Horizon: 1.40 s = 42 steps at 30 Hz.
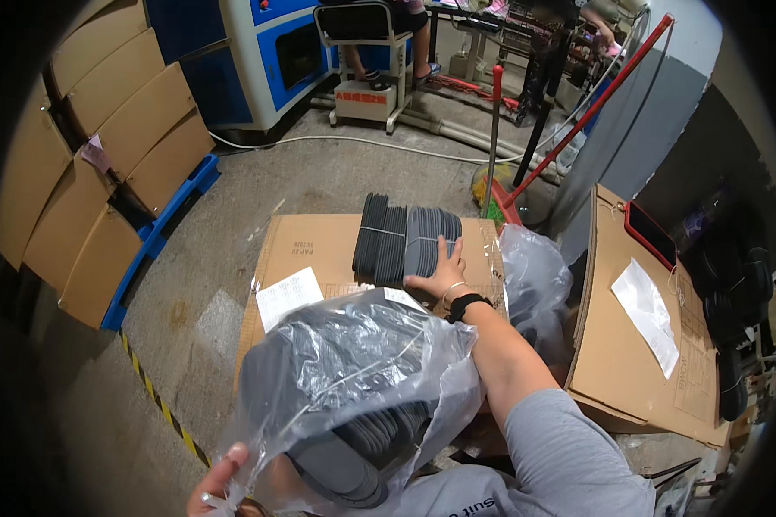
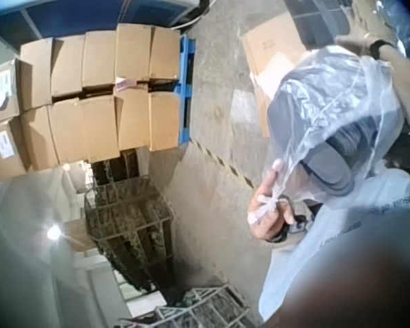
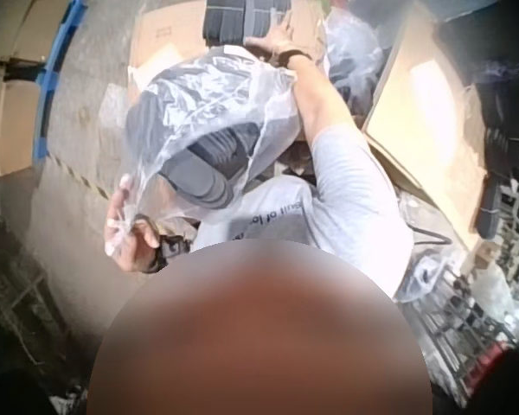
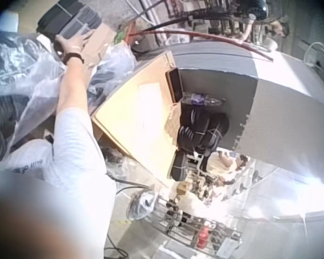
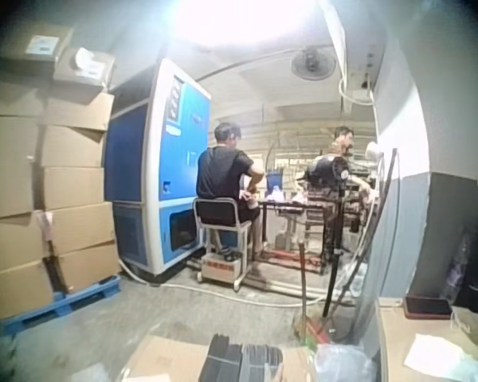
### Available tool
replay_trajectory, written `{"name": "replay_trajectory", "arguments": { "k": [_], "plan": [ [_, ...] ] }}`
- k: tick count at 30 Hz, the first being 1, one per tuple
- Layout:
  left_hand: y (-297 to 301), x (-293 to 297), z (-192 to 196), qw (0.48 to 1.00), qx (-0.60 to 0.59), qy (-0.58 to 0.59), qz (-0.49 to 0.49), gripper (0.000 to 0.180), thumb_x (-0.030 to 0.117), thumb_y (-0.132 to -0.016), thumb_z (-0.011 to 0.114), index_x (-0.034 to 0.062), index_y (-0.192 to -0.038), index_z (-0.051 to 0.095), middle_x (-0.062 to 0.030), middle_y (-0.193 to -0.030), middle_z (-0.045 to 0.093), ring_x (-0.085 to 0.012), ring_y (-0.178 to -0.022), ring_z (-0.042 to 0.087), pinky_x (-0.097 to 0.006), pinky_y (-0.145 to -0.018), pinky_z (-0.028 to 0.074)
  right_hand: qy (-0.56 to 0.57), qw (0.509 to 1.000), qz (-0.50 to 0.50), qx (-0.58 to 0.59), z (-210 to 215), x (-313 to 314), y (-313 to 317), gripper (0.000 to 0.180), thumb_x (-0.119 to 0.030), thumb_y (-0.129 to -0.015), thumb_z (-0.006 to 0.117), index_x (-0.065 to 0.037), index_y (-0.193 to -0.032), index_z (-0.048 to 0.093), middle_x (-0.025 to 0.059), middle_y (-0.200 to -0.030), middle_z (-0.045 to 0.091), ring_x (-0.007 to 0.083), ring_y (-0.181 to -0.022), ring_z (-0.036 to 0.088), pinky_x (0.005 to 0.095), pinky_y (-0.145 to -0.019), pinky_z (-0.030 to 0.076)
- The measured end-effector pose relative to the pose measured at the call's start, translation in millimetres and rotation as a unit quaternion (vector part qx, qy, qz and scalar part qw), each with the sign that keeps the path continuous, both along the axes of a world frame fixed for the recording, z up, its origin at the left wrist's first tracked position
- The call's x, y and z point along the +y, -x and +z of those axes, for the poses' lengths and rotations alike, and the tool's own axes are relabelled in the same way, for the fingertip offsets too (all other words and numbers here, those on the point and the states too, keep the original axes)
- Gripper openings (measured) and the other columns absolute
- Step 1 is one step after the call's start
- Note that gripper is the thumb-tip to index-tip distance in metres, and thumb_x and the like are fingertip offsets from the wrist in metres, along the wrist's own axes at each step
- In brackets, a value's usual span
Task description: Group, count, and place shoe insoles into plastic bags for packaging in a factory setting.
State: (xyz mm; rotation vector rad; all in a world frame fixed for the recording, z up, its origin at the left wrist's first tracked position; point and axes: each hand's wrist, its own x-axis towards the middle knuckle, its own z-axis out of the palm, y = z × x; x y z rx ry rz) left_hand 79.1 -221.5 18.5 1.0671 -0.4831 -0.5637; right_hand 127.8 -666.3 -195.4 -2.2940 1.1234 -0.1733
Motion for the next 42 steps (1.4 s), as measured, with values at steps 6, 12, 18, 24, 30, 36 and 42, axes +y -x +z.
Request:
{"name": "replay_trajectory", "arguments": {
  "k": [6, 12, 18, 24, 30, 36, 42],
  "plan": [
    [6, -22, 14, 0.995, 0.074, 0.055, 0.041, 0.063, 0.012, -0.085, 0.052, -0.0139, -0.132, 0.019, -0.0293, -0.139, 0.023, -0.0114, -0.053, 0.052, -0.018, -0.043, 0.040, -0.156, 0.897, -0.214, -0.353, -11, -49, 7, 0.099, -0.045, -0.058, 0.068, -0.003, -0.135, 0.025, 0.0291, -0.134, 0.030, 0.0413, -0.120, 0.036, 0.0422, -0.097, 0.033],
    [-1, -33, -2, 0.989, 0.045, 0.094, 0.108, 0.050, 0.003, -0.084, 0.046, -0.0114, -0.129, 0.031, -0.0251, -0.134, 0.035, -0.0120, -0.054, 0.050, -0.021, -0.047, 0.039, -0.369, 0.661, 0.080, -0.649, 154, 44, 64, 0.046, -0.028, -0.080, 0.055, -0.005, -0.119, 0.046, 0.0034, -0.109, 0.055, 0.0153, -0.101, 0.051, 0.0306, -0.090, 0.038],
    [-7, -46, 2, 0.969, 0.112, 0.184, 0.117, 0.053, 0.002, -0.089, 0.040, -0.0041, -0.137, 0.018, -0.0172, -0.141, 0.028, -0.0117, -0.061, 0.047, -0.023, -0.054, 0.041, -0.656, 0.519, 0.274, -0.475, 196, 127, 182, 0.096, -0.031, -0.058, 0.070, 0.004, -0.135, 0.025, 0.0187, -0.134, 0.037, 0.0299, -0.119, 0.044, 0.0371, -0.099, 0.035],
    [-7, -38, -6, 0.943, 0.148, 0.295, 0.039, 0.053, 0.004, -0.088, 0.042, -0.0049, -0.136, 0.021, -0.0169, -0.138, 0.034, -0.0110, -0.054, 0.043, -0.022, -0.051, 0.040, -0.597, 0.665, 0.353, -0.276, 211, 170, 207, 0.103, -0.041, -0.058, 0.070, 0.000, -0.138, 0.020, 0.0153, -0.138, 0.029, 0.0245, -0.127, 0.031, 0.0334, -0.105, 0.020],
    [-4, -31, -3, 0.959, 0.120, 0.259, 0.003, 0.055, 0.005, -0.088, 0.043, -0.0034, -0.137, 0.019, -0.0160, -0.139, 0.033, -0.0097, -0.053, 0.041, -0.021, -0.049, 0.035, -0.533, 0.720, 0.349, -0.274, 224, 162, 211, 0.096, -0.042, -0.062, 0.066, -0.002, -0.138, 0.024, 0.0139, -0.135, 0.033, 0.0239, -0.126, 0.033, 0.0319, -0.105, 0.021],
    [-5, -29, -4, 0.959, 0.136, 0.248, 0.004, 0.051, 0.007, -0.090, 0.040, -0.0028, -0.136, 0.022, -0.0128, -0.139, 0.034, -0.0094, -0.054, 0.038, -0.021, -0.050, 0.034, -0.381, 0.802, 0.356, -0.293, 206, 156, 196, 0.089, -0.036, -0.062, 0.063, -0.003, -0.136, 0.028, 0.0141, -0.136, 0.035, 0.0231, -0.126, 0.032, 0.0345, -0.104, 0.023],
    [-8, -31, -3, 0.960, 0.129, 0.247, 0.007, 0.047, 0.010, -0.091, 0.038, -0.0024, -0.135, 0.024, -0.0105, -0.138, 0.036, -0.0096, -0.056, 0.036, -0.022, -0.051, 0.032, -0.031, 0.888, 0.378, -0.261, 194, 136, 193, 0.071, -0.032, -0.072, 0.057, 0.000, -0.131, 0.033, 0.0196, -0.129, 0.037, 0.0332, -0.119, 0.036, 0.0367, -0.103, 0.023]
  ]
}}
